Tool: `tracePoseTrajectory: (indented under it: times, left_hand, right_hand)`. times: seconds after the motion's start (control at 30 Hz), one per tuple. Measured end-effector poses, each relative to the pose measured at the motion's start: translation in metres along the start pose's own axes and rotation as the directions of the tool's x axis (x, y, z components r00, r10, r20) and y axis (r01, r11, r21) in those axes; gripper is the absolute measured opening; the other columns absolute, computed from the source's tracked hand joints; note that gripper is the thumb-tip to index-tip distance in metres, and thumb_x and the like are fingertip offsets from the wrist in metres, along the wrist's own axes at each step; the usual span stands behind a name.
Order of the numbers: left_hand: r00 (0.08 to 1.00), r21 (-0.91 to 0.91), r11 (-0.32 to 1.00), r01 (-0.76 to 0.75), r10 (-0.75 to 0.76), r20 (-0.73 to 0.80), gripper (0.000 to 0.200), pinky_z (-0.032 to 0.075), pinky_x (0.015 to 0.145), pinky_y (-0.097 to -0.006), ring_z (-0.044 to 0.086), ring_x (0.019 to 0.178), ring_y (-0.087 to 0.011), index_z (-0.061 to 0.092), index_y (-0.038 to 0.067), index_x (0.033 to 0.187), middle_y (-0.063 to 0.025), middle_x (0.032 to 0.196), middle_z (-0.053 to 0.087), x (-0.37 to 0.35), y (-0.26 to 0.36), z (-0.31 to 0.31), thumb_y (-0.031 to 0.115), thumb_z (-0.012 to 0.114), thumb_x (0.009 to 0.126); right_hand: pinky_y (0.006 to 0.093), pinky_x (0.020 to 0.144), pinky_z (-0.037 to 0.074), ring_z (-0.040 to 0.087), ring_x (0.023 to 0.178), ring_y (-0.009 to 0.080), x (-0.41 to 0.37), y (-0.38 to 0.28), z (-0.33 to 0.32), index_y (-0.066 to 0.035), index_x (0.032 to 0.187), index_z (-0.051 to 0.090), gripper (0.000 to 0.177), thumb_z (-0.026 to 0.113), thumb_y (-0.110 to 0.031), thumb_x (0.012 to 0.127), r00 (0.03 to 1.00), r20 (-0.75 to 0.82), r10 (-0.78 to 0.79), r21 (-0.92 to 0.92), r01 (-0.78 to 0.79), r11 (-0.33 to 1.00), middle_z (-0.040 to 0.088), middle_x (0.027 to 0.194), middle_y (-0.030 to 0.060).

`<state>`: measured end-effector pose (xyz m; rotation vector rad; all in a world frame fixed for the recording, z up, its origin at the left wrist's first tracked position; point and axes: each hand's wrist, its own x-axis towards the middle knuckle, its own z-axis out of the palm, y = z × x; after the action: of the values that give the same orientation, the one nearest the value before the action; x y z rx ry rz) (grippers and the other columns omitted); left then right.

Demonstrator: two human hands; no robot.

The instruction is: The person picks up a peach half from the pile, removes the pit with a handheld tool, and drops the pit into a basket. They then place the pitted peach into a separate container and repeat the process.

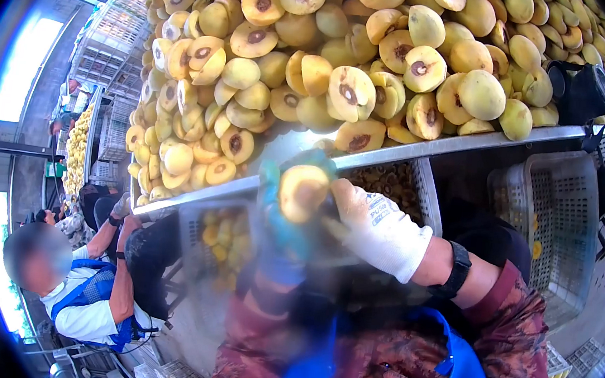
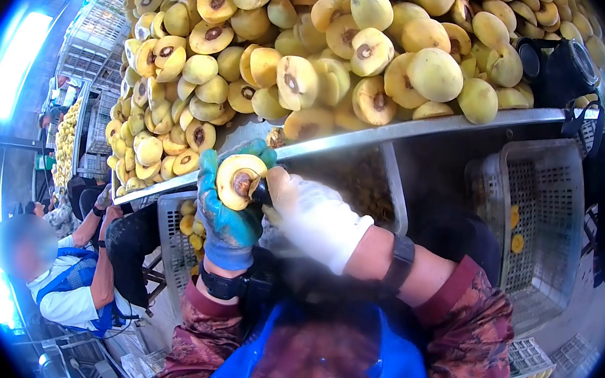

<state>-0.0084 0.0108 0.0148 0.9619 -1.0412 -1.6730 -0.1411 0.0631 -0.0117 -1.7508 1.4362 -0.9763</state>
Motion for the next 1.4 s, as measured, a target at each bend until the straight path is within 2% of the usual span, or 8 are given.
tracePoseTrajectory:
  times: [0.4, 0.57, 0.83, 0.9, 0.97, 1.03, 1.1, 1.4]
  left_hand:
    - [0.995, -0.072, 0.997, 0.006, 0.001, 0.095, 0.062, 0.05, 0.084, -0.0337, 0.062, 0.092, -0.0242, 0.055, -0.006, 0.118, -0.016, 0.103, 0.065, -0.003, -0.004, 0.003, 0.047, 0.027, 0.103]
    - [0.995, 0.039, 0.996, -0.078, 0.075, 0.065, 0.057, 0.05, 0.079, -0.0323, 0.061, 0.087, -0.0239, 0.058, -0.007, 0.111, -0.0168, 0.098, 0.064, -0.004, -0.005, 0.002, 0.04, 0.026, 0.104]
    - [0.992, -0.107, 0.986, -0.125, 0.124, -0.019, 0.056, 0.05, 0.091, -0.0403, 0.062, 0.099, -0.0306, 0.053, -0.006, 0.121, -0.0203, 0.109, 0.063, 0.006, -0.004, -0.004, 0.043, 0.034, 0.102]
    - [0.981, -0.223, 0.961, -0.166, 0.138, -0.136, 0.06, 0.045, 0.1, -0.0472, 0.06, 0.106, -0.033, 0.053, -0.005, 0.124, -0.0211, 0.117, 0.062, 0.014, 0.002, 0.0, 0.047, 0.033, 0.101]
    - [0.972, -0.013, 0.976, -0.217, 0.214, -0.098, 0.064, 0.041, 0.103, -0.0411, 0.056, 0.112, -0.0292, 0.045, -0.004, 0.134, -0.0177, 0.123, 0.059, 0.01, 0.004, 0.01, 0.049, 0.032, 0.101]
    - [0.883, 0.741, 0.531, -0.411, 0.434, 0.179, 0.043, 0.045, 0.097, -0.0348, 0.056, 0.112, -0.0269, 0.05, -0.003, 0.129, -0.0166, 0.125, 0.058, 0.005, -0.016, -0.018, 0.027, 0.037, 0.102]
    - [0.965, 0.093, 0.961, -0.262, 0.258, 0.056, 0.056, 0.041, 0.1, -0.0336, 0.054, 0.114, -0.0213, 0.046, -0.004, 0.133, -0.0113, 0.128, 0.055, -0.003, -0.008, 0.03, 0.042, 0.034, 0.103]
    - [0.992, -0.183, 0.976, -0.117, 0.122, 0.014, 0.044, 0.047, 0.096, -0.0372, 0.06, 0.106, -0.0237, 0.053, -0.002, 0.127, -0.0143, 0.119, 0.061, 0.006, -0.006, -0.004, 0.032, 0.045, 0.099]
  right_hand:
    - [0.0452, 0.061, 0.048, 0.059, 0.069, 0.0402, -0.006, -0.005, 0.005, 0.001, 0.099, 0.049, 0.019, 0.049, -0.016, 0.092, 0.99, 0.091, 0.103, 0.355, -0.129, 0.926, 0.061, 0.075, 0.0215]
    - [0.0454, 0.061, 0.049, 0.06, 0.067, 0.0395, -0.007, 0.016, 0.033, 0.001, 0.101, 0.048, 0.017, 0.047, -0.015, 0.094, 0.964, -0.2, -0.173, 0.198, 0.212, 0.957, 0.062, 0.075, 0.0204]
    - [0.0464, 0.062, 0.05, 0.063, 0.07, 0.0394, 0.0, -0.007, 0.013, 0.002, 0.116, 0.046, 0.041, 0.063, -0.022, 0.087, 0.999, 0.033, 0.032, 0.407, -0.042, 0.912, 0.062, 0.08, 0.0262]
    - [0.0349, 0.05, 0.048, 0.061, 0.056, 0.0225, 0.002, -0.016, 0.004, -0.004, 0.119, 0.045, 0.043, 0.063, -0.032, 0.091, 0.952, 0.221, 0.213, 0.653, -0.306, 0.692, 0.061, 0.071, 0.0147]
    - [0.0281, 0.047, 0.046, 0.057, 0.052, 0.0134, 0.004, -0.018, -0.002, -0.007, 0.117, 0.048, 0.041, 0.063, -0.037, 0.093, 0.907, 0.335, 0.254, 0.803, -0.416, 0.427, 0.059, 0.069, 0.0084]
    - [0.0261, 0.052, 0.048, 0.055, 0.056, 0.0116, 0.01, -0.02, -0.019, -0.004, 0.112, 0.052, 0.041, 0.066, -0.037, 0.092, 0.888, 0.296, 0.351, 0.76, -0.442, 0.476, 0.059, 0.073, 0.0057]
    - [0.0348, 0.066, 0.052, 0.064, 0.072, 0.0229, 0.021, 0.0, -0.009, -0.001, 0.112, 0.051, 0.044, 0.069, -0.034, 0.089, 0.941, -0.32, 0.112, 0.466, 0.054, 0.883, 0.065, 0.082, 0.0116]
    - [0.0499, 0.073, 0.048, 0.059, 0.085, 0.0466, 0.008, -0.003, -0.019, 0.002, 0.11, 0.048, 0.037, 0.064, -0.02, 0.085, 0.982, -0.101, 0.158, 0.218, -0.133, 0.967, 0.061, 0.089, 0.0283]
